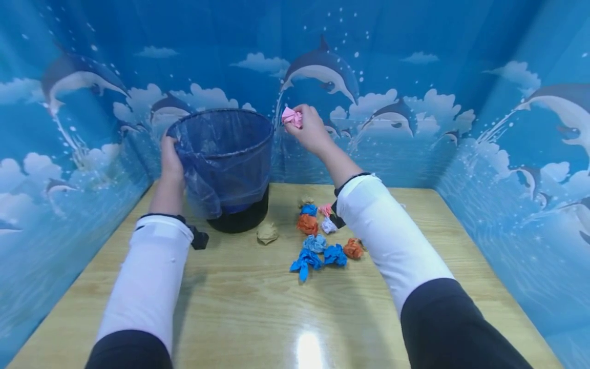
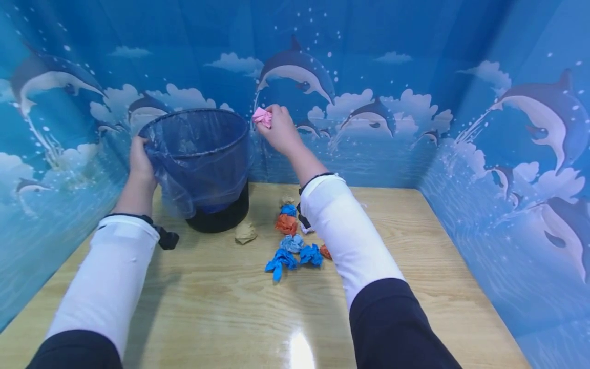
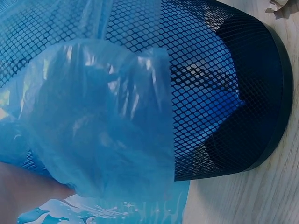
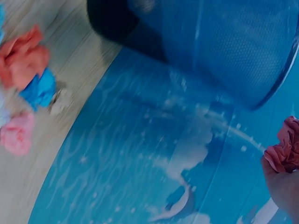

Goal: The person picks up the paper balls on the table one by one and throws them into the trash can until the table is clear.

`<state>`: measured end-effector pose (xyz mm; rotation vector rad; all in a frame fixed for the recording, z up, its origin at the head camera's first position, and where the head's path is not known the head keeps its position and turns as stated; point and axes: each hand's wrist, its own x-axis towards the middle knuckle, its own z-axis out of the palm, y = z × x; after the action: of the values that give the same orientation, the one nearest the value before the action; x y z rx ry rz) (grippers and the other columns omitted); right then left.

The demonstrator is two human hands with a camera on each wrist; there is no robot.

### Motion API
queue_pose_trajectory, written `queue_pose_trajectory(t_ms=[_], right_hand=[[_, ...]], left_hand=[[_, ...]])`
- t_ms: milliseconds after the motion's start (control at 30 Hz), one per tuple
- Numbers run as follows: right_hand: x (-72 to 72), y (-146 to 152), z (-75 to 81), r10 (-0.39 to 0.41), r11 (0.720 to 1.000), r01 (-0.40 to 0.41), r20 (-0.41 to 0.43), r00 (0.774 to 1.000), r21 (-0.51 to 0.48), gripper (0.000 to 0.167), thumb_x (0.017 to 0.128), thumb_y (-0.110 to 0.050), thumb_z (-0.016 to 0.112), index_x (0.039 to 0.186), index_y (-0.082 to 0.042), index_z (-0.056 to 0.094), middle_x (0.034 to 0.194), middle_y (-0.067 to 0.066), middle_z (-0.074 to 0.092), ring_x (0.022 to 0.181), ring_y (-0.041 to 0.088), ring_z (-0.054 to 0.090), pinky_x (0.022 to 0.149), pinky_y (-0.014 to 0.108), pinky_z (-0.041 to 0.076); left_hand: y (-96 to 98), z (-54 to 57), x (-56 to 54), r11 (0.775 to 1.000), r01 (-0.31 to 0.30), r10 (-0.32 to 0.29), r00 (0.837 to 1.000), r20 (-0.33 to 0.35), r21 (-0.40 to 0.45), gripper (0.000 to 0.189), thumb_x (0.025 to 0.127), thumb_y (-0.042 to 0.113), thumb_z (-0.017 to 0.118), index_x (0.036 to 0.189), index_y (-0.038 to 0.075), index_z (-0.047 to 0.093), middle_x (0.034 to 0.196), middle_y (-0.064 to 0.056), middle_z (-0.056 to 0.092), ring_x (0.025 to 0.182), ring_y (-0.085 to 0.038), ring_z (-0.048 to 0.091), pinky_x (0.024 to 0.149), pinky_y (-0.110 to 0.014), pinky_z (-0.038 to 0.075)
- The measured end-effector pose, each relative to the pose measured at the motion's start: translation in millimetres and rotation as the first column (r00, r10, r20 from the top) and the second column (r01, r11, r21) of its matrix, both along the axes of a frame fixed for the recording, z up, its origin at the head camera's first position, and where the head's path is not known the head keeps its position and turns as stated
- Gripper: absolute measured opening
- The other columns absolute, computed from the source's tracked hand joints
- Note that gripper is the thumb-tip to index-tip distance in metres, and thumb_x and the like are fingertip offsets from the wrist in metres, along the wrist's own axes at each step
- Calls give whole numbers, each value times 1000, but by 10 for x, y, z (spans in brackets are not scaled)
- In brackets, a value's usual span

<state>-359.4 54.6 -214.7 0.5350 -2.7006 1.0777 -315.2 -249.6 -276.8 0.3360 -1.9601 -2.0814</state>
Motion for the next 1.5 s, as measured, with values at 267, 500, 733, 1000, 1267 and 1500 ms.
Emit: queue_pose_trajectory(t_ms=[267,500,733,1000,1267,1500], right_hand=[[59,-385,20,87,995,-89,-46,995,-42,49,99,-32,53,138,-5,41,129,11,45,105,19,45,87,26,43],[108,-627,11,117,992,-118,-27,993,-54,49,100,-32,51,141,-7,40,133,9,45,109,18,47,91,26,44],[132,-777,4,113,992,-114,-22,993,-58,51,98,-32,55,141,-10,42,132,8,47,106,16,48,87,25,45],[145,-877,-23,108,994,-109,-14,994,-31,50,97,-32,58,140,-12,43,131,7,48,103,16,49,85,24,45],[175,-929,-21,111,994,-111,-13,994,4,49,96,-32,58,139,-14,43,128,6,49,103,15,49,85,24,45],[175,-916,-30,146,989,-146,7,989,4,52,96,-33,58,142,-14,42,128,6,50,103,15,49,86,25,45]], left_hand=[[15,13,9,1000,9,-9,1000,14,-5,59,100,42,17,155,36,-4,162,13,-13,149,-12,-11,120,-37,3],[18,21,-9,1000,-4,4,1000,-2,8,60,100,39,17,155,34,-4,162,13,-12,149,-10,-10,119,-34,6],[3,19,-27,1000,-8,8,1000,-21,-4,60,99,38,17,156,32,-2,162,13,-8,149,-9,-6,118,-32,8],[7,-6,-26,999,-23,22,999,-23,-31,61,99,38,18,156,31,-1,163,13,-7,149,-8,-6,119,-30,6],[9,-15,-25,998,-22,22,1000,-5,-54,61,99,41,18,156,33,-3,162,13,-9,149,-9,-9,120,-32,3],[16,-8,-25,999,-8,8,1000,-4,-36,60,99,41,17,155,35,-2,162,14,-8,149,-10,-7,120,-32,5]])
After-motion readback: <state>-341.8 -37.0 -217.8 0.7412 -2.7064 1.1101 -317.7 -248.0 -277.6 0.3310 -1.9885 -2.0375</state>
